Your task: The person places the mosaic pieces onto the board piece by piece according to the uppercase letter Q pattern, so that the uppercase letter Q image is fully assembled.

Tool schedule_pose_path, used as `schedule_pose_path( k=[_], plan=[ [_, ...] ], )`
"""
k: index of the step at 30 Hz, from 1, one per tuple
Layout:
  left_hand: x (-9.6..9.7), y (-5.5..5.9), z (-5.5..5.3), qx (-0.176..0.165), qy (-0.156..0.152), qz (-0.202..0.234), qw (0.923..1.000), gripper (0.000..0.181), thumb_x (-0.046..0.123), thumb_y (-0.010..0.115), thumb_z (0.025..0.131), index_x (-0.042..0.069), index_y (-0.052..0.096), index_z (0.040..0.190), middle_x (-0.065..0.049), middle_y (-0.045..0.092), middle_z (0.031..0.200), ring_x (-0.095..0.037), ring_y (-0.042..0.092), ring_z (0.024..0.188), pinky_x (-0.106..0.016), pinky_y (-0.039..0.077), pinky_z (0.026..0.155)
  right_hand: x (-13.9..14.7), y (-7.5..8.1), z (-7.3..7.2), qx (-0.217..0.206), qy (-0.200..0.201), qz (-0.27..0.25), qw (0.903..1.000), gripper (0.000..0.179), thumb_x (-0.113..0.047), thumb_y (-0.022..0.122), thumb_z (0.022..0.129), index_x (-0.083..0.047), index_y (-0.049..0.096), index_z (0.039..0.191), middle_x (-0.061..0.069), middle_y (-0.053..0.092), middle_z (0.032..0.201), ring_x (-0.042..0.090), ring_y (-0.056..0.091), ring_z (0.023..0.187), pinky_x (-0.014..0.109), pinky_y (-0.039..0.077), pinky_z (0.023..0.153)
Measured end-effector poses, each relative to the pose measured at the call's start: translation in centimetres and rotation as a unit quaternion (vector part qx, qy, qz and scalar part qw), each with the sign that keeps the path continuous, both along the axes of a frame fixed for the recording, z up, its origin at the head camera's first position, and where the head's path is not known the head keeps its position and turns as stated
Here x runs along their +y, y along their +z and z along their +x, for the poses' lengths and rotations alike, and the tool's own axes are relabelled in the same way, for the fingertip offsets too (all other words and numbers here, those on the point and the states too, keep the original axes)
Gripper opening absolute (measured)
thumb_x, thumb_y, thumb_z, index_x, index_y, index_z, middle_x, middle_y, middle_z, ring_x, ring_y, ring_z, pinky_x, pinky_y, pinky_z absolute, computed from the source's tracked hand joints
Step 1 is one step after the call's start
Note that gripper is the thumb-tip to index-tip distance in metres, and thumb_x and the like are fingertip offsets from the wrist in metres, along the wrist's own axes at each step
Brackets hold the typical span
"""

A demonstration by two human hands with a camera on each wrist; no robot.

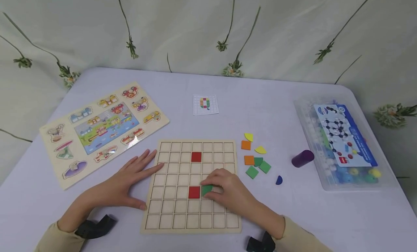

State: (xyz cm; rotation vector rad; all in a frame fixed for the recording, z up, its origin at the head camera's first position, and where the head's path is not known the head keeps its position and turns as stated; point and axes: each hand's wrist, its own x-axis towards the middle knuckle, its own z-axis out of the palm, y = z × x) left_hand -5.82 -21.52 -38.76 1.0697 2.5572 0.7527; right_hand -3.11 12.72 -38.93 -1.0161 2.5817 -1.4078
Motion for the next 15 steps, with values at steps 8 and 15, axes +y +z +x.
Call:
schedule_pose_path(
  k=[8,15],
  plan=[
    [0.13,0.30,0.03,-0.017,0.007,-0.008,0.9998,0.106,0.065,0.071,0.064,0.022,0.025,0.150,-0.008,-0.001,0.156,-0.027,-0.007,0.140,-0.040,-0.006,0.108,-0.27,-0.27,0.07,0.049,0.026,0.014,0.9984,0.031,-0.005,0.080,0.071,-0.007,0.072,0.101,-0.006,0.058,0.099,0.012,0.054,0.092,0.019,0.048,0.072],
    [0.12,0.31,0.06,-0.019,0.009,-0.009,0.9997,0.107,0.065,0.071,0.064,0.022,0.025,0.150,-0.007,-0.001,0.156,-0.027,-0.007,0.140,-0.041,-0.005,0.108,-0.51,-0.23,0.24,0.061,0.021,0.033,0.9974,0.031,-0.007,0.080,0.071,-0.006,0.072,0.101,-0.006,0.057,0.100,0.010,0.051,0.091,0.016,0.046,0.071]
  ],
)
